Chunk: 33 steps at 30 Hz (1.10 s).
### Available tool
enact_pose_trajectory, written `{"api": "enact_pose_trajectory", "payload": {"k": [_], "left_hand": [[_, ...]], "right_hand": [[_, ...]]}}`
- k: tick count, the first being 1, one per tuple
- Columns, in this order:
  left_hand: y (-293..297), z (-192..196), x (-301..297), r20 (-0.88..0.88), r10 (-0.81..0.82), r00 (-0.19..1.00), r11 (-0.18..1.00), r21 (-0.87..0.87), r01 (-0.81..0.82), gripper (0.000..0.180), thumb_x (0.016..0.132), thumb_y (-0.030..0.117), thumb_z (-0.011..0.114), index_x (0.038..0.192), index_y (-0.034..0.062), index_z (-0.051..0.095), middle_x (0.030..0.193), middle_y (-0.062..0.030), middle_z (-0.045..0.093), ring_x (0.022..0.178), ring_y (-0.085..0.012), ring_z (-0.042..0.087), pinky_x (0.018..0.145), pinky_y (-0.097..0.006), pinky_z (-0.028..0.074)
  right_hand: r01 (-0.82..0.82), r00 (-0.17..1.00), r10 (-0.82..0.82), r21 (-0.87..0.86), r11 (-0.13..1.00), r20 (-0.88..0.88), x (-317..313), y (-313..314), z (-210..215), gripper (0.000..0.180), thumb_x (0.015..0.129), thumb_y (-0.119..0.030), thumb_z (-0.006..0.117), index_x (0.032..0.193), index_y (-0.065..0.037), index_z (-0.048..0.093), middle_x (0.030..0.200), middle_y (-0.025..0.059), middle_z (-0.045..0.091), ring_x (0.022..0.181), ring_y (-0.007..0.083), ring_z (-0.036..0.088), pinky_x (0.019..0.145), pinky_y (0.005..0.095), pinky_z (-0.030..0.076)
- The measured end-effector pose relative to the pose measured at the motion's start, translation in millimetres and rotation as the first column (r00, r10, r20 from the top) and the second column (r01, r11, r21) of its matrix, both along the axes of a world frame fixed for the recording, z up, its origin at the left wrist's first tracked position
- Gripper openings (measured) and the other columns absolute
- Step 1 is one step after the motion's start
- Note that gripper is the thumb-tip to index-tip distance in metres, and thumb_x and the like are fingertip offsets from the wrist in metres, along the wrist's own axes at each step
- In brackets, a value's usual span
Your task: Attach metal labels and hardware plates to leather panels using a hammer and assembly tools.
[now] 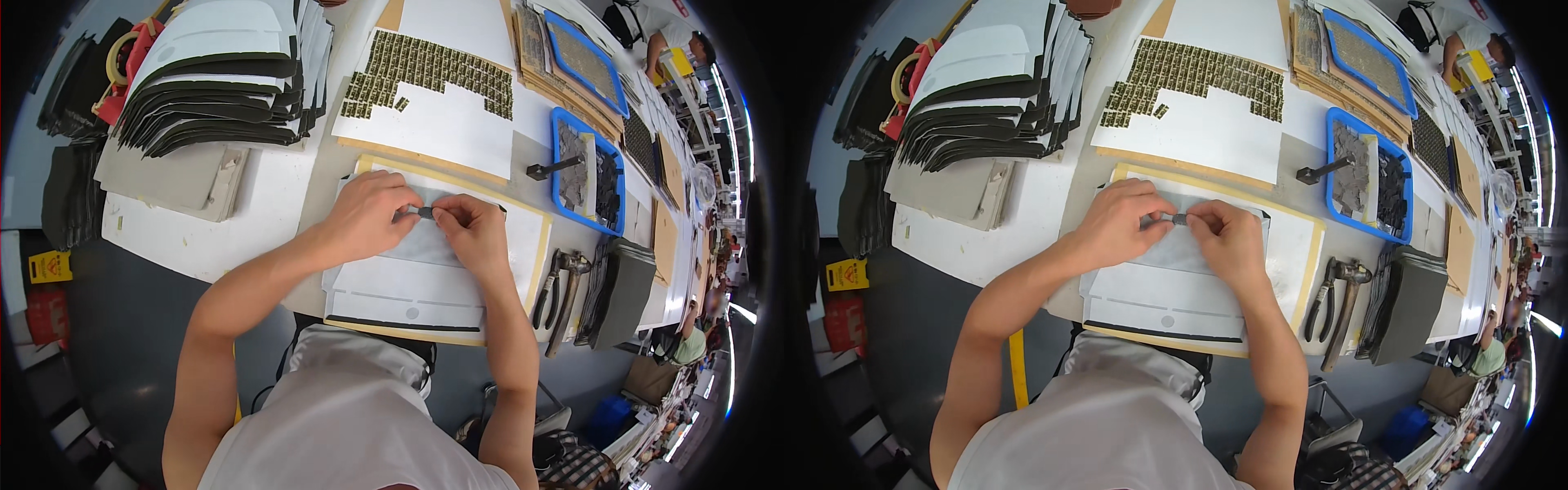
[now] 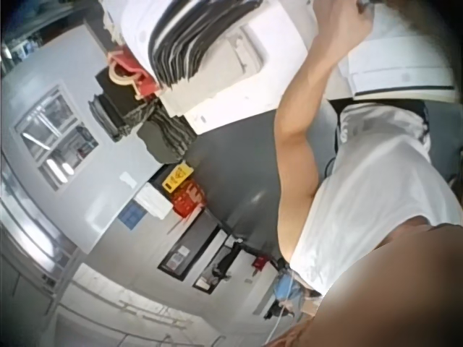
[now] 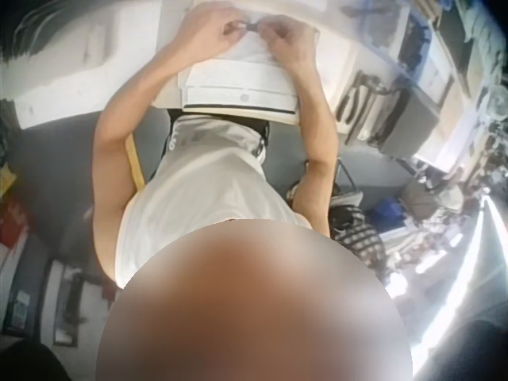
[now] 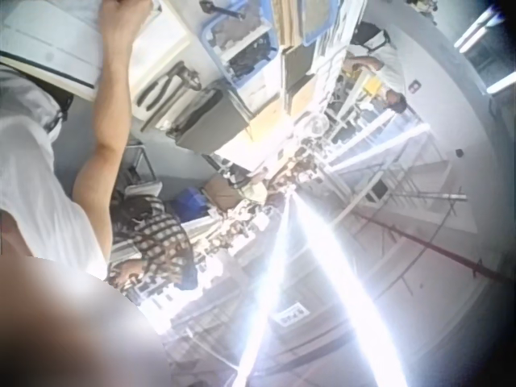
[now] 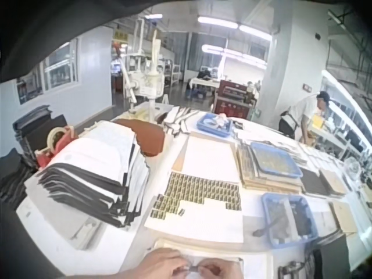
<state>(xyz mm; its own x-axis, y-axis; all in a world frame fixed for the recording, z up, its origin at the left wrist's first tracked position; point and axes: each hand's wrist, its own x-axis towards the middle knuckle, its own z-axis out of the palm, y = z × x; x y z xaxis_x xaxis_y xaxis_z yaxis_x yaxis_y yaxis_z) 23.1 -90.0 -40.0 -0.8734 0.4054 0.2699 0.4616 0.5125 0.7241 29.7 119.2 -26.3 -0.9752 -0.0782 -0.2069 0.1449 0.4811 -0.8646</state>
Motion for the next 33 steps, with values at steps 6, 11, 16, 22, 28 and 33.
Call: {"api": "enact_pose_trajectory", "payload": {"k": [6, 11, 16, 22, 28, 33], "left_hand": [[2, 0, 0, 0.012, -0.002, 1.000, 1.000, 0.003, 0.001, 0.012, 0.081, 0.010, 0.077, 0.091, 0.0064, 0.075, 0.079, -0.0050, 0.065, 0.076, -0.0251, 0.063, 0.072, -0.039, 0.050], [6, 1, 2, -0.002, 0.013, 1.000, 1.000, -0.018, -0.013, 0.012, 0.081, 0.011, 0.078, 0.091, 0.0064, 0.075, 0.078, -0.0051, 0.064, 0.074, -0.0250, 0.063, 0.071, -0.039, 0.050], [9, 5, 2, 0.010, 0.048, 0.999, 0.997, -0.053, -0.048, 0.011, 0.080, 0.014, 0.079, 0.090, 0.0086, 0.077, 0.077, -0.0040, 0.065, 0.075, -0.0248, 0.063, 0.069, -0.039, 0.050], [9, 8, -1, -0.001, 0.042, 0.999, 0.995, -0.092, -0.042, 0.009, 0.080, 0.018, 0.080, 0.087, 0.0122, 0.080, 0.077, -0.0026, 0.064, 0.078, -0.0248, 0.064, 0.070, -0.040, 0.050], [8, 7, 0, 0.005, 0.046, 0.999, 0.992, -0.118, -0.045, 0.010, 0.083, 0.021, 0.077, 0.087, 0.0124, 0.080, 0.077, -0.0025, 0.065, 0.080, -0.0248, 0.064, 0.075, -0.041, 0.049], [11, 1, 4, -0.009, 0.035, 0.999, 0.994, -0.104, -0.036, 0.010, 0.083, 0.020, 0.077, 0.088, 0.0118, 0.079, 0.077, -0.0022, 0.065, 0.080, -0.0243, 0.064, 0.075, -0.041, 0.049]], "right_hand": [[0.008, 0.997, -0.005, 0.033, 0.999, -0.078, 4, 0, -4, 0.012, 0.085, -0.006, 0.076, 0.094, 0.001, 0.075, 0.073, 0.0092, 0.072, 0.062, 0.0124, 0.065, 0.061, 0.0281, 0.052], [0.005, 0.985, 0.011, 0.092, 0.996, -0.170, 6, 0, -1, 0.011, 0.084, -0.004, 0.078, 0.093, 0.001, 0.075, 0.075, 0.0072, 0.071, 0.064, 0.0122, 0.064, 0.062, 0.0271, 0.052], [-0.034, 0.985, 0.056, 0.136, 0.990, -0.165, 3, 1, -3, 0.012, 0.085, -0.004, 0.080, 0.094, 0.002, 0.075, 0.076, 0.0049, 0.072, 0.067, 0.0087, 0.062, 0.064, 0.0249, 0.051], [0.012, 0.998, -0.015, -0.057, 0.998, -0.063, 1, 14, 1, 0.010, 0.084, -0.003, 0.081, 0.091, 0.002, 0.076, 0.073, 0.0022, 0.069, 0.059, 0.0073, 0.058, 0.053, 0.0233, 0.046], [0.493, 0.829, -0.525, -0.192, 0.849, -0.191, -18, 91, 20, 0.016, 0.088, -0.012, 0.079, 0.091, 0.003, 0.073, 0.072, 0.0040, 0.065, 0.057, 0.0097, 0.059, 0.051, 0.0242, 0.050], [0.491, 0.779, -0.399, 0.075, 0.868, -0.484, -52, 136, 17, 0.030, 0.087, -0.012, 0.078, 0.108, 0.006, 0.067, 0.084, 0.0121, 0.072, 0.067, 0.0178, 0.067, 0.060, 0.0333, 0.053]]}}
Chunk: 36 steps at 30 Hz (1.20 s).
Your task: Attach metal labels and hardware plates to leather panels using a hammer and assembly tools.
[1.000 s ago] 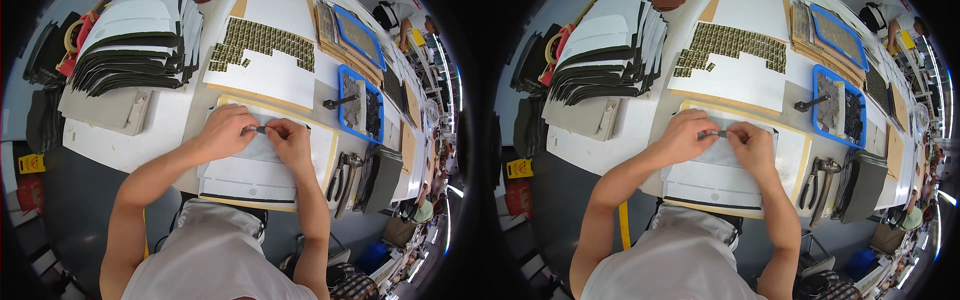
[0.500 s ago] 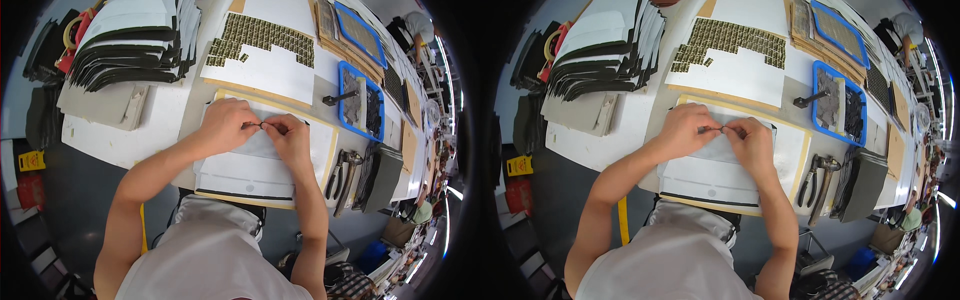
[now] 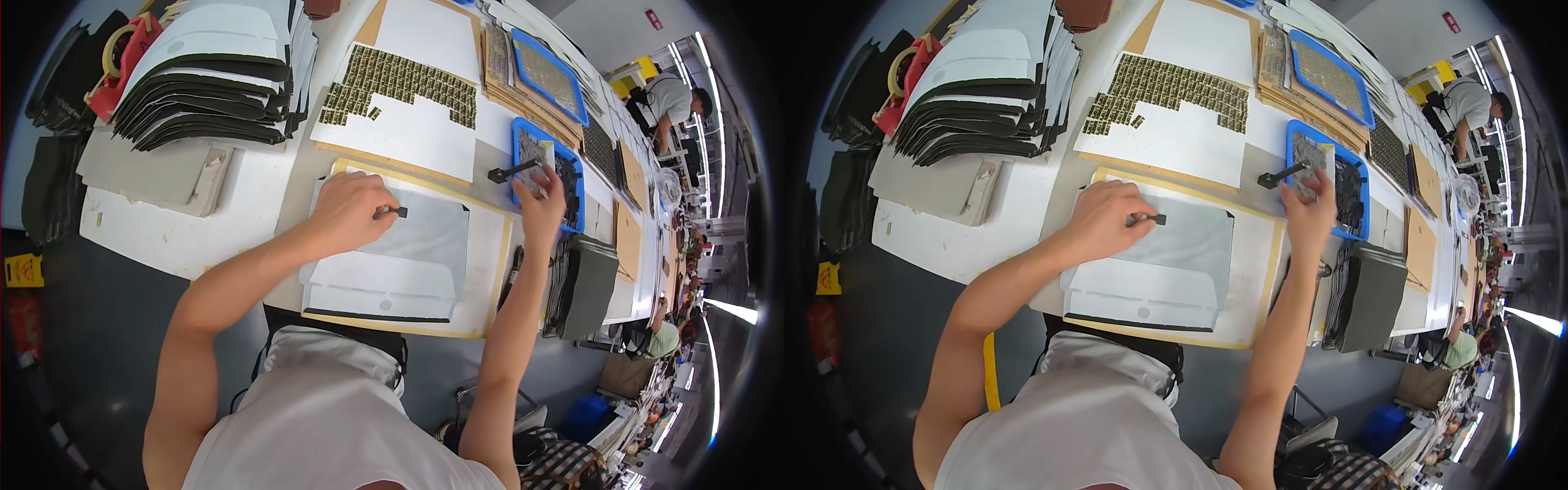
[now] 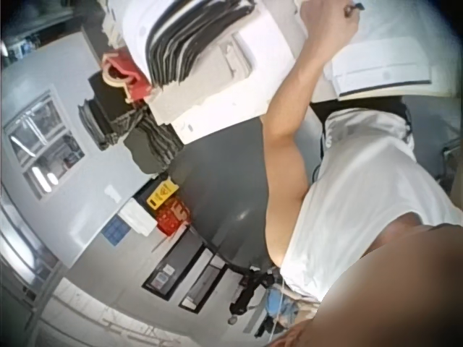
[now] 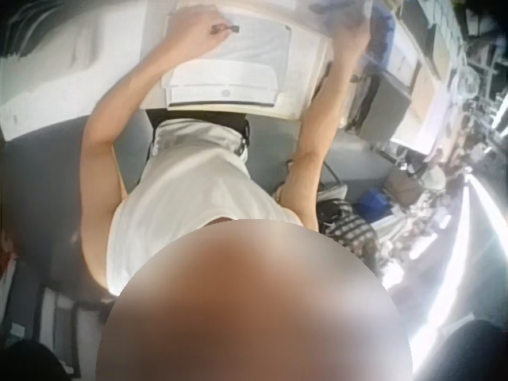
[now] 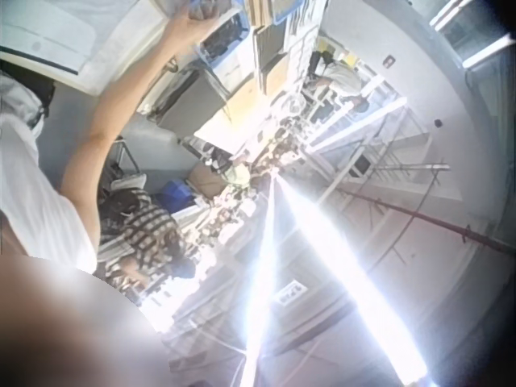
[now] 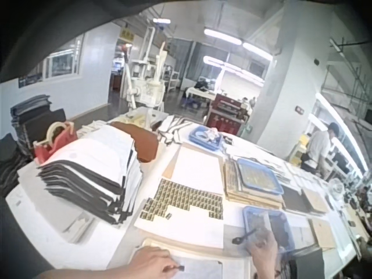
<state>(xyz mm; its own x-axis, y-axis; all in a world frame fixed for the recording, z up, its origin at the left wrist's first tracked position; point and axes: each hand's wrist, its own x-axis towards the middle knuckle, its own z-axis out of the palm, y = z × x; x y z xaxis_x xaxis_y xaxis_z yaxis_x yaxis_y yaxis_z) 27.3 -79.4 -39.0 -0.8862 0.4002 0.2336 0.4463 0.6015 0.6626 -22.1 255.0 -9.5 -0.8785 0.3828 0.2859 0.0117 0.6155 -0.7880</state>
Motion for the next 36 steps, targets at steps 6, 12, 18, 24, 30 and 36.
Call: {"api": "enact_pose_trajectory", "payload": {"k": [6, 12, 18, 24, 30, 36], "left_hand": [[-1, -12, -2, -0.036, 0.014, 0.999, 0.998, 0.063, -0.012, 0.009, 0.082, 0.020, 0.077, 0.087, 0.0128, 0.078, 0.075, 0.0000, 0.063, 0.080, -0.0230, 0.063, 0.075, -0.039, 0.047], [-1, -9, 1, -0.110, 0.010, 0.994, 0.998, 0.058, -0.004, 0.014, 0.079, 0.022, 0.079, 0.090, 0.0135, 0.076, 0.076, 0.0004, 0.063, 0.081, -0.0233, 0.063, 0.077, -0.039, 0.047], [-3, -4, 1, -0.071, 0.020, 0.997, 0.999, 0.037, -0.017, 0.023, 0.078, 0.024, 0.079, 0.096, 0.0106, 0.076, 0.078, -0.0013, 0.064, 0.082, -0.0254, 0.063, 0.078, -0.040, 0.047], [-3, -2, 2, -0.043, 0.018, 0.999, 0.999, 0.029, -0.017, 0.024, 0.078, 0.022, 0.078, 0.098, 0.0095, 0.077, 0.080, -0.0022, 0.064, 0.083, -0.0258, 0.063, 0.078, -0.040, 0.047], [-3, -4, 0, -0.009, 0.022, 1.000, 0.999, 0.034, -0.021, 0.019, 0.075, 0.019, 0.075, 0.089, 0.0065, 0.076, 0.083, -0.0074, 0.068, 0.089, -0.0282, 0.065, 0.081, -0.041, 0.047], [-2, -7, -2, -0.067, 0.022, 0.998, 0.998, 0.054, -0.019, 0.014, 0.076, 0.016, 0.074, 0.087, 0.0075, 0.074, 0.078, -0.0037, 0.065, 0.082, -0.0277, 0.064, 0.078, -0.041, 0.048]], "right_hand": [[-0.320, 0.948, 0.285, 0.409, 0.855, 0.144, -20, -12, -17, 0.022, 0.092, -0.015, 0.071, 0.107, 0.000, 0.065, 0.089, 0.0246, 0.070, 0.079, 0.0440, 0.066, 0.071, 0.0468, 0.052], [-0.325, 0.940, 0.318, 0.038, 0.945, 0.125, 37, -92, -4, 0.017, 0.099, -0.016, 0.066, 0.108, -0.001, 0.064, 0.079, 0.0109, 0.069, 0.067, 0.0204, 0.065, 0.063, 0.0342, 0.050], [-0.568, 0.823, 0.568, 0.000, 0.823, 0.024, 65, -138, -14, 0.014, 0.098, -0.010, 0.067, 0.109, -0.002, 0.064, 0.079, 0.0052, 0.066, 0.063, 0.0106, 0.057, 0.059, 0.0270, 0.046], [-0.618, 0.786, 0.617, 0.074, 0.783, 0.036, 65, -142, -16, 0.015, 0.099, -0.008, 0.065, 0.111, -0.001, 0.062, 0.082, 0.0096, 0.069, 0.064, 0.0177, 0.062, 0.061, 0.0306, 0.050], [-0.627, 0.778, 0.625, 0.100, 0.772, 0.056, 64, -144, -19, 0.015, 0.098, -0.008, 0.065, 0.111, 0.000, 0.062, 0.086, 0.0128, 0.070, 0.067, 0.0231, 0.066, 0.064, 0.0334, 0.052], [-0.640, 0.764, 0.644, 0.144, 0.754, 0.026, 62, -140, -24, 0.016, 0.096, -0.006, 0.067, 0.110, 0.000, 0.062, 0.088, 0.0143, 0.070, 0.068, 0.0245, 0.067, 0.063, 0.0339, 0.053]]}}
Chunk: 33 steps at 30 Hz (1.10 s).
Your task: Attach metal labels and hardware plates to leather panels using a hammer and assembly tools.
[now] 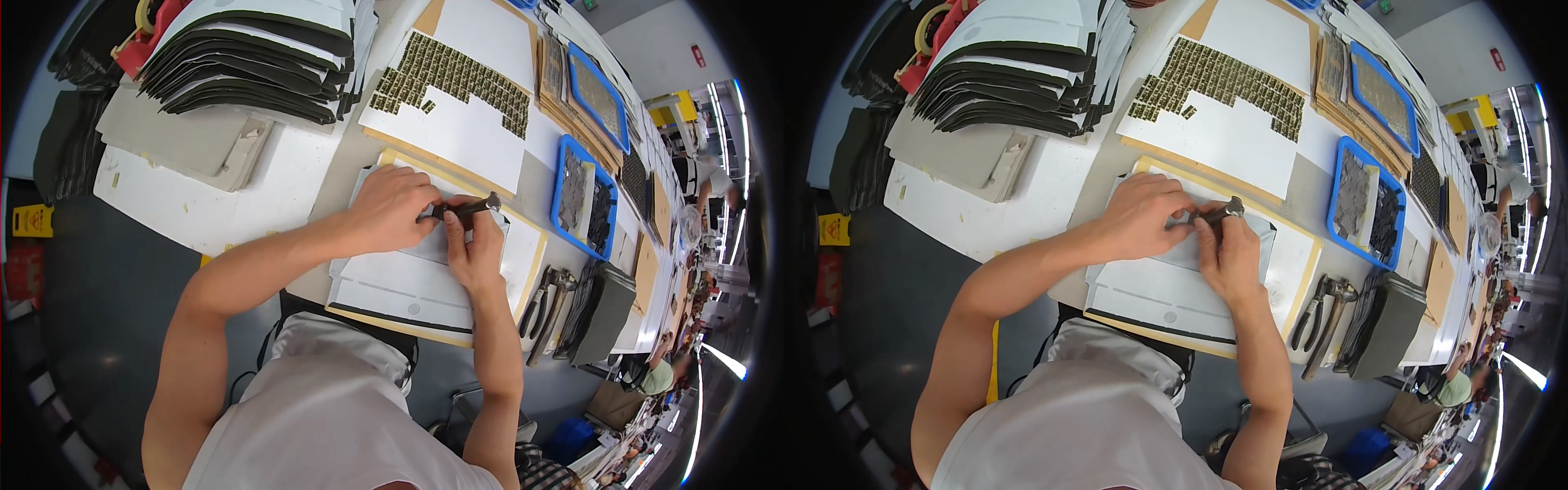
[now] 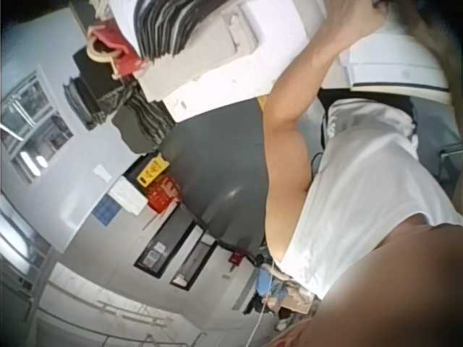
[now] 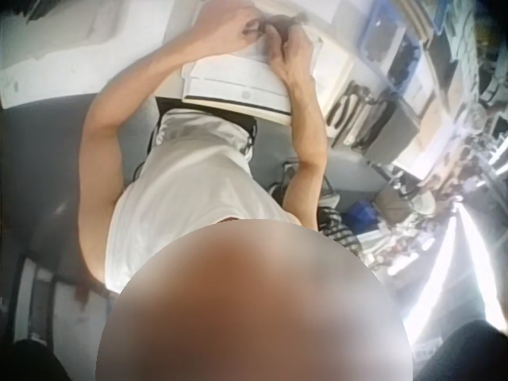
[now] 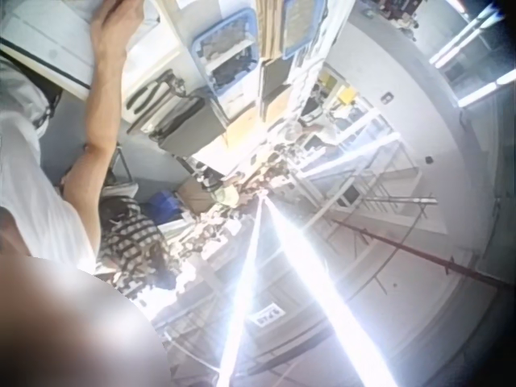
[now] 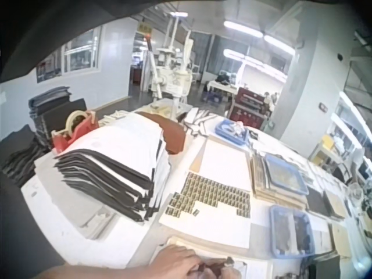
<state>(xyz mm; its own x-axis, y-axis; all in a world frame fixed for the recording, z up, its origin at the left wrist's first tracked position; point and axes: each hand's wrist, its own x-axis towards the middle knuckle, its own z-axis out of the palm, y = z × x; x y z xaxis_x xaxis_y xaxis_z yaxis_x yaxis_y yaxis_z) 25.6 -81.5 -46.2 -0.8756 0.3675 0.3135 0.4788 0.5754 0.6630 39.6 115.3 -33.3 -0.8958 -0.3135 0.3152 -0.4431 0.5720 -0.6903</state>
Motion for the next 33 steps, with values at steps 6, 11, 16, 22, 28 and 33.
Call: {"api": "enact_pose_trajectory", "payload": {"k": [6, 11, 16, 22, 28, 33], "left_hand": [[-5, 4, 1, 0.019, -0.006, 1.000, 0.999, -0.044, 0.007, 0.016, 0.077, 0.017, 0.076, 0.091, 0.0080, 0.076, 0.078, -0.0045, 0.065, 0.082, -0.0285, 0.064, 0.080, -0.041, 0.048], [-5, 8, -4, 0.088, -0.030, 0.996, 0.999, -0.010, 0.031, 0.019, 0.076, 0.016, 0.080, 0.092, 0.0073, 0.076, 0.080, -0.0051, 0.066, 0.085, -0.0284, 0.065, 0.077, -0.041, 0.051], [-4, 14, -6, 0.097, -0.063, 0.993, 0.998, -0.001, 0.063, 0.021, 0.078, 0.014, 0.080, 0.098, 0.0056, 0.076, 0.087, -0.0085, 0.066, 0.088, -0.0311, 0.064, 0.081, -0.042, 0.051], [10, 24, 1, 0.133, -0.141, 0.981, 0.968, 0.227, 0.108, 0.027, 0.086, 0.012, 0.076, 0.109, -0.0003, 0.071, 0.105, -0.0152, 0.070, 0.099, -0.0351, 0.067, 0.090, -0.041, 0.052], [10, 19, 1, 0.192, -0.141, 0.971, 0.982, 0.155, 0.112, 0.021, 0.090, 0.009, 0.073, 0.108, -0.0020, 0.070, 0.103, -0.0167, 0.071, 0.093, -0.0356, 0.069, 0.085, -0.039, 0.054], [20, 21, 3, 0.199, -0.151, 0.968, 0.980, 0.162, 0.119, 0.017, 0.090, 0.006, 0.072, 0.106, -0.0003, 0.073, 0.100, -0.0158, 0.071, 0.091, -0.0327, 0.069, 0.081, -0.037, 0.054]], "right_hand": [[-0.011, 0.984, 0.019, -0.049, 0.999, 0.177, -2, 6, 10, 0.037, 0.087, -0.001, 0.074, 0.122, -0.003, 0.065, 0.093, 0.0116, 0.071, 0.067, 0.0202, 0.066, 0.058, 0.0297, 0.052], [-0.005, 0.973, 0.001, 0.016, 1.000, 0.230, -3, 15, 10, 0.060, 0.080, 0.004, 0.076, 0.136, -0.008, 0.061, 0.094, 0.0102, 0.071, 0.072, 0.0198, 0.067, 0.061, 0.0297, 0.054], [0.025, 0.950, -0.020, -0.011, 1.000, 0.312, -6, 16, 20, 0.068, 0.078, 0.006, 0.074, 0.141, -0.010, 0.057, 0.100, 0.0123, 0.073, 0.078, 0.0224, 0.069, 0.067, 0.0324, 0.057], [-0.016, 0.925, 0.089, -0.197, 0.980, 0.368, -10, 31, 12, 0.074, 0.079, 0.009, 0.067, 0.148, -0.012, 0.050, 0.105, 0.0129, 0.074, 0.084, 0.0254, 0.070, 0.074, 0.0342, 0.058], [-0.022, 0.929, 0.094, -0.201, 0.979, 0.358, -4, 33, 5, 0.075, 0.080, 0.009, 0.067, 0.149, -0.014, 0.049, 0.105, 0.0111, 0.073, 0.087, 0.0237, 0.070, 0.078, 0.0343, 0.058], [0.160, 0.976, -0.124, -0.204, 0.966, 0.177, 26, 65, 30, 0.066, 0.082, 0.009, 0.069, 0.143, -0.011, 0.057, 0.109, 0.0098, 0.073, 0.088, 0.0197, 0.070, 0.077, 0.0320, 0.057]]}}
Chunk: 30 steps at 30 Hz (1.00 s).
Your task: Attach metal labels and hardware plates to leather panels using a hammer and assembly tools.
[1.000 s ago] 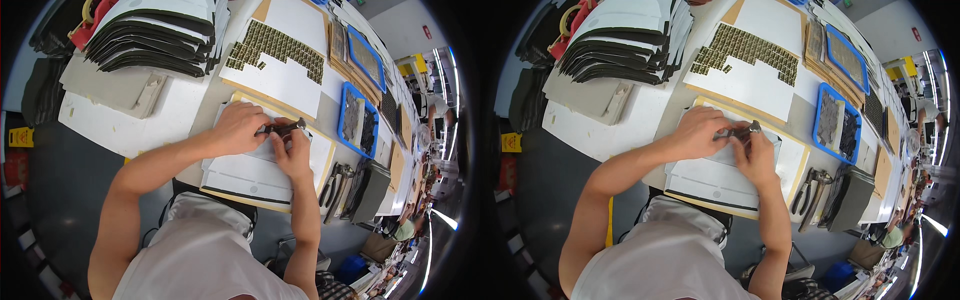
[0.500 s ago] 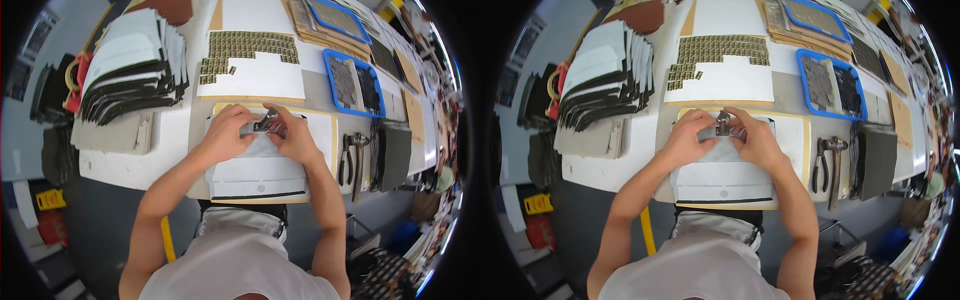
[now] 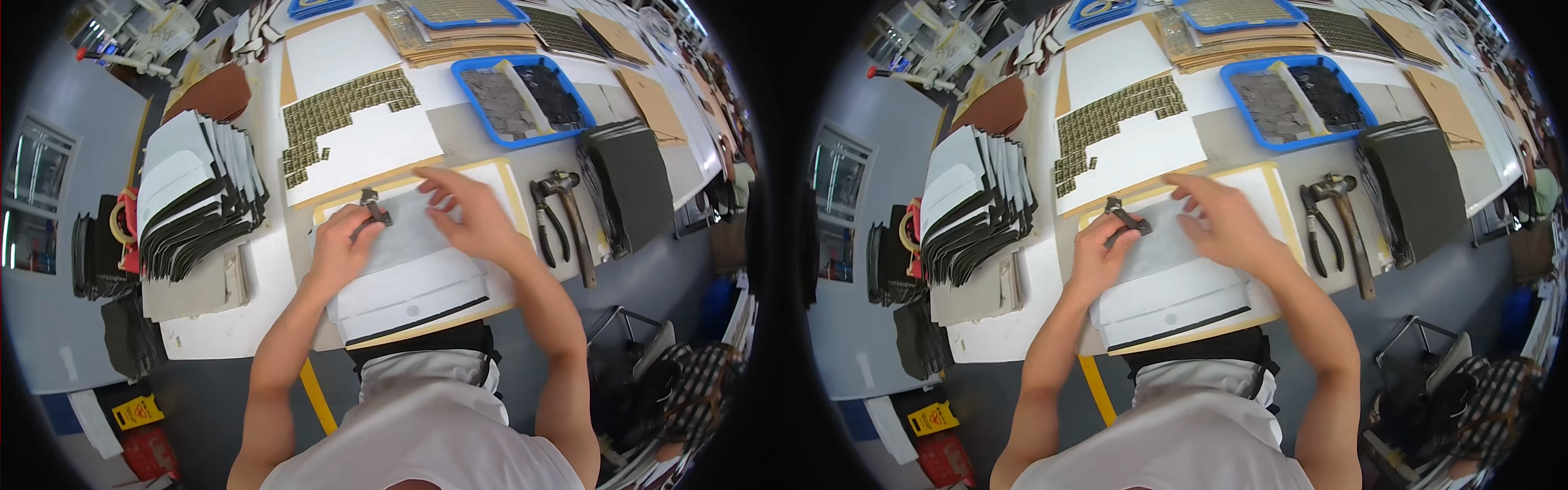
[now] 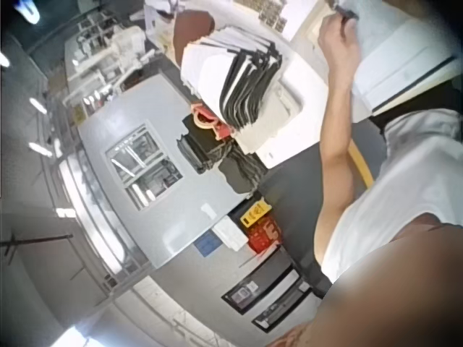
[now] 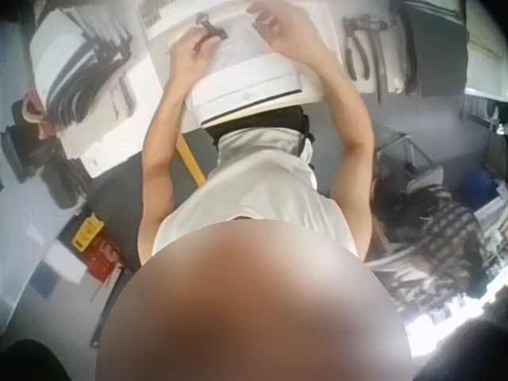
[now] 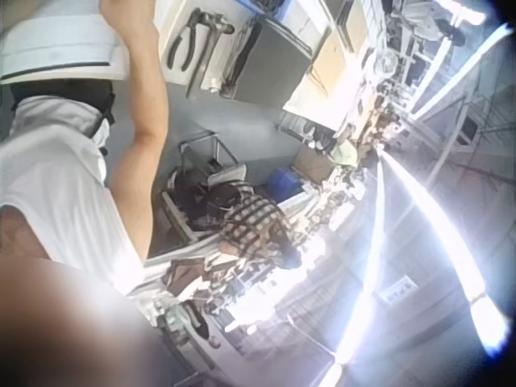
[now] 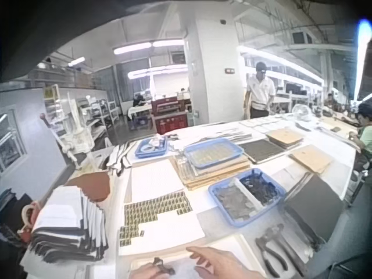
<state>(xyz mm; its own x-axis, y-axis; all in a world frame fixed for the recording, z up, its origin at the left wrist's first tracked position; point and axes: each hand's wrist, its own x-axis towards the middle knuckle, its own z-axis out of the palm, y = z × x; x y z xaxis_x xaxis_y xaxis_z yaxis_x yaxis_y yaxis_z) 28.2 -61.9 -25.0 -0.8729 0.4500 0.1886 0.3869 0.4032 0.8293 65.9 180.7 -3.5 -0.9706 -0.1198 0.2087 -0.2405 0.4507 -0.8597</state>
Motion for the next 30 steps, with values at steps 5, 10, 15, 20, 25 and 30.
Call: {"api": "enact_pose_trajectory", "payload": {"k": [5, 10, 15, 20, 25, 30], "left_hand": [[-11, -4, 1, -0.110, 0.059, 0.992, 0.998, 0.009, -0.058, 0.018, 0.090, 0.007, 0.073, 0.106, 0.0007, 0.074, 0.096, -0.0141, 0.070, 0.087, -0.0313, 0.068, 0.079, -0.037, 0.053], [-7, -19, -4, -0.187, 0.029, 0.982, 0.999, -0.006, -0.031, 0.020, 0.090, 0.003, 0.072, 0.110, 0.0007, 0.074, 0.095, -0.0131, 0.070, 0.083, -0.0269, 0.069, 0.077, -0.034, 0.054], [-8, -21, -1, -0.224, 0.054, 0.973, 0.998, 0.032, -0.048, 0.020, 0.089, 0.003, 0.073, 0.109, 0.0008, 0.074, 0.095, -0.0136, 0.069, 0.082, -0.0285, 0.067, 0.075, -0.036, 0.054], [-8, -23, 0, -0.260, 0.050, 0.964, 0.998, 0.051, -0.038, 0.019, 0.088, 0.004, 0.073, 0.107, -0.0003, 0.074, 0.090, -0.0138, 0.067, 0.081, -0.0306, 0.065, 0.074, -0.038, 0.053], [-12, -20, 1, -0.288, 0.050, 0.956, 0.997, 0.064, -0.032, 0.018, 0.086, 0.004, 0.074, 0.103, -0.0007, 0.073, 0.087, -0.0133, 0.066, 0.078, -0.0320, 0.063, 0.072, -0.040, 0.051], [-8, -23, 1, -0.327, 0.066, 0.943, 0.996, 0.082, -0.041, 0.018, 0.086, 0.007, 0.074, 0.103, 0.0027, 0.073, 0.083, -0.0118, 0.063, 0.075, -0.0339, 0.062, 0.069, -0.044, 0.049]], "right_hand": [[0.422, 0.902, -0.423, 0.404, 0.812, -0.091, 54, 110, 40, 0.053, 0.079, 0.011, 0.063, 0.130, -0.004, 0.062, 0.100, 0.0133, 0.072, 0.089, 0.0251, 0.070, 0.081, 0.0334, 0.057], [0.213, 0.807, -0.548, 0.758, 0.616, 0.218, 115, 169, 31, 0.054, 0.067, -0.004, 0.072, 0.119, 0.000, 0.058, 0.095, 0.0213, 0.070, 0.090, 0.0424, 0.069, 0.083, 0.0462, 0.054], [0.314, 0.749, -0.501, 0.433, 0.845, 0.434, 110, 177, 12, 0.039, 0.069, -0.013, 0.070, 0.102, 0.005, 0.062, 0.078, 0.0160, 0.065, 0.075, 0.0268, 0.065, 0.071, 0.0375, 0.051], [0.414, 0.792, -0.339, -0.038, 0.909, 0.507, 92, 125, 82, 0.026, 0.077, -0.001, 0.062, 0.103, 0.001, 0.058, 0.073, 0.0042, 0.056, 0.057, 0.0114, 0.051, 0.053, 0.0283, 0.042], [0.166, 0.925, -0.185, 0.086, 0.982, 0.332, 68, 49, 132, 0.019, 0.098, -0.005, 0.061, 0.116, -0.003, 0.054, 0.065, 0.0001, 0.051, 0.053, 0.0105, 0.051, 0.047, 0.0276, 0.037], [-0.110, 0.991, 0.059, 0.473, 0.874, 0.120, 49, 9, 147, 0.025, 0.098, -0.016, 0.068, 0.114, -0.001, 0.056, 0.062, 0.0159, 0.059, 0.055, 0.0357, 0.062, 0.055, 0.0429, 0.048]]}}
